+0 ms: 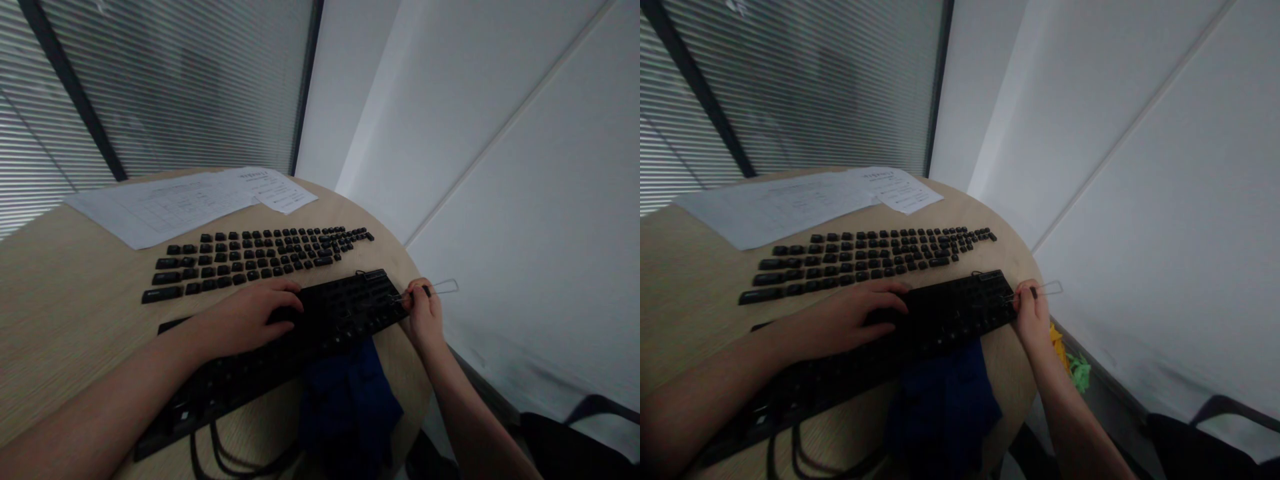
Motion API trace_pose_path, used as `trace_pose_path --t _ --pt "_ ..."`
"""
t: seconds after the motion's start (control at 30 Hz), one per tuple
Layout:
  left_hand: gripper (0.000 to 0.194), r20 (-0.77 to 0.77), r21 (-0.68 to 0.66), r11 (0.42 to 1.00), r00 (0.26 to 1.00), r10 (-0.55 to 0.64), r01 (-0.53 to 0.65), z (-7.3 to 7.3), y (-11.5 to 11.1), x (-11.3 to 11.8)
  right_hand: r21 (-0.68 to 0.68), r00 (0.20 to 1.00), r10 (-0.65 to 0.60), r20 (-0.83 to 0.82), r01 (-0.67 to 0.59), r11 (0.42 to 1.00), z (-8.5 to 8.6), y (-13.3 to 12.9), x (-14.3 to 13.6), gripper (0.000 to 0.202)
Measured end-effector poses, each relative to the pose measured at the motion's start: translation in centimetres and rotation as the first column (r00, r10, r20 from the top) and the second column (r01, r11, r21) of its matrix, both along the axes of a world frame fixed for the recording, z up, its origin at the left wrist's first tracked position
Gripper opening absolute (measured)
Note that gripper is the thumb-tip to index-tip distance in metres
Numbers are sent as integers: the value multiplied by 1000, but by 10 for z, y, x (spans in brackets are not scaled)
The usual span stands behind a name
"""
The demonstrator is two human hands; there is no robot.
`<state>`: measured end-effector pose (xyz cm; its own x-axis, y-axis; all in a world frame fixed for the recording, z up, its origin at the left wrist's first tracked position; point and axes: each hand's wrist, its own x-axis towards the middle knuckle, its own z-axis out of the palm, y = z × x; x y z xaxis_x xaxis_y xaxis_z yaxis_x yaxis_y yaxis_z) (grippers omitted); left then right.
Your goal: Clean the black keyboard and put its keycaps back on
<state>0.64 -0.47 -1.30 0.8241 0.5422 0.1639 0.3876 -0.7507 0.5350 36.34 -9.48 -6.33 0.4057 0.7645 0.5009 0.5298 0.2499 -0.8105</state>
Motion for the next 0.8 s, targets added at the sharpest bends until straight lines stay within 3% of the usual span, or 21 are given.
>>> trace_pose_path --t 0.1,0.2,0.33,0.4,0.53,0.8 --pt "23 24 32 999 999 35 -36 8 -7 -1 67 990 33 137 -42 997 16 -9 -19 22" --pt "20 102 60 994 991 87 -93 21 -17 0 72 907 189 376 -232 970 43 -14 -50 15" --pt "19 224 -79 976 951 213 -201 36 -28 5 96 684 357 636 -529 843 84 -8 -100 14" --pt "21 250 -172 958 930 268 -229 38 -30 6 110 609 386 693 -618 778 95 -3 -121 17" --pt "18 257 -255 940 921 291 -226 35 -29 6 129 557 398 729 -683 719 89 4 -146 20" --pt "20 132 -401 886 942 309 -235 33 -23 6 127 570 400 718 -671 730 63 4 -150 20"
